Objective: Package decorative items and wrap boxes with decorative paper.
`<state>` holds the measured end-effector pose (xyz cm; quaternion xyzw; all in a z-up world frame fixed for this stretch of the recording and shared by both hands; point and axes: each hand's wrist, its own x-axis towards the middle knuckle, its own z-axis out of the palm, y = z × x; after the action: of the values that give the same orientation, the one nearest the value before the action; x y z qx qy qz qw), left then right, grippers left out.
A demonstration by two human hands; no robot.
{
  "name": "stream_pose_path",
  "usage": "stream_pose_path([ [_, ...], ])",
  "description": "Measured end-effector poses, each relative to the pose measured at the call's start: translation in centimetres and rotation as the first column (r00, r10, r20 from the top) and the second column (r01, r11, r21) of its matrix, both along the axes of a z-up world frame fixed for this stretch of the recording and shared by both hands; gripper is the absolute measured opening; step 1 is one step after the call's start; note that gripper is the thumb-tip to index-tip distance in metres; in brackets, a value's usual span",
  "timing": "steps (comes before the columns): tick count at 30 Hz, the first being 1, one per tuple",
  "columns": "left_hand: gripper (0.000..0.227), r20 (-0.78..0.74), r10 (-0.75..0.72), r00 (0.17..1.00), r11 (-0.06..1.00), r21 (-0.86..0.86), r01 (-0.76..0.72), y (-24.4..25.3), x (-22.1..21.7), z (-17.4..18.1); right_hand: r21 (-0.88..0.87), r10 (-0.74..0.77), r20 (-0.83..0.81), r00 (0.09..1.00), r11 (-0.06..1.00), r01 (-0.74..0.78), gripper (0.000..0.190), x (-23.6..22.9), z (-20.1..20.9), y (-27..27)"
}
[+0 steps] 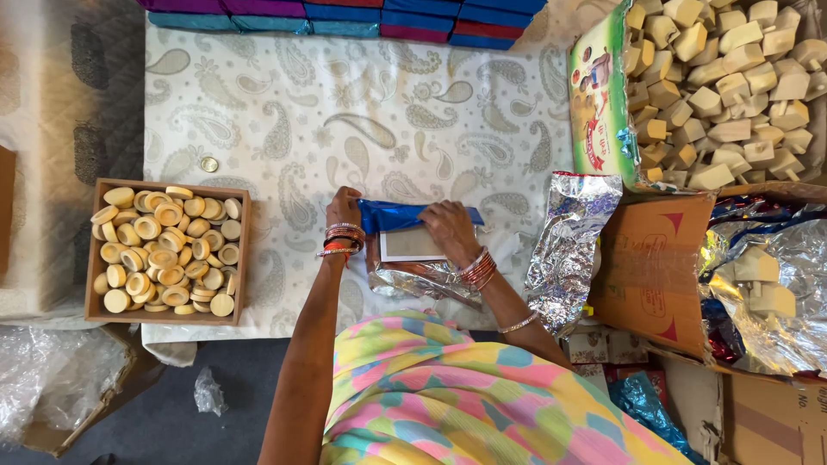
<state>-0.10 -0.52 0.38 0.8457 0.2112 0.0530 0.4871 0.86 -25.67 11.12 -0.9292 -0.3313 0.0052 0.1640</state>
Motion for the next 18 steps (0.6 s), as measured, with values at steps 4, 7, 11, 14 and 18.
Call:
stream_pose_path([
  [4, 0.030, 0.075, 0.001, 0.997, 0.978, 0.207, -0.016, -1.2, 0.5, 5.6, 0.115, -0.009, 0.023, 1.000, 0.993, 0.006, 0.014, -1.6, 0.8, 0.4],
  [7, 0.040, 0.207, -0.118, 0.971, 0.930, 0.365, 0.035, -2.8, 0.9, 8.8, 0.156, -0.043, 0.088, 0.995, 0.987, 0.029, 0.013, -2.2, 1.3, 0.7],
  [11, 0.036, 0.240, -0.530, 0.813, 0.827, 0.357, 0.434, -5.8, 0.1, 6.3, 0.179, -0.031, 0.125, 0.992, 0.984, 0.008, 0.013, -2.7, 0.7, 0.6],
  [14, 0.040, -0.002, -0.719, 0.695, 0.656, 0.330, 0.679, -7.4, -1.5, 7.4, 0.117, -0.038, 0.136, 0.990, 0.993, 0.022, 0.017, -3.3, 0.1, 0.6],
  [18, 0.040, -0.246, -0.735, 0.632, 0.472, 0.485, 0.736, -8.0, -3.1, 6.6, 0.110, -0.035, 0.079, 0.996, 0.994, 0.026, 0.036, -4.6, 1.8, 1.2],
])
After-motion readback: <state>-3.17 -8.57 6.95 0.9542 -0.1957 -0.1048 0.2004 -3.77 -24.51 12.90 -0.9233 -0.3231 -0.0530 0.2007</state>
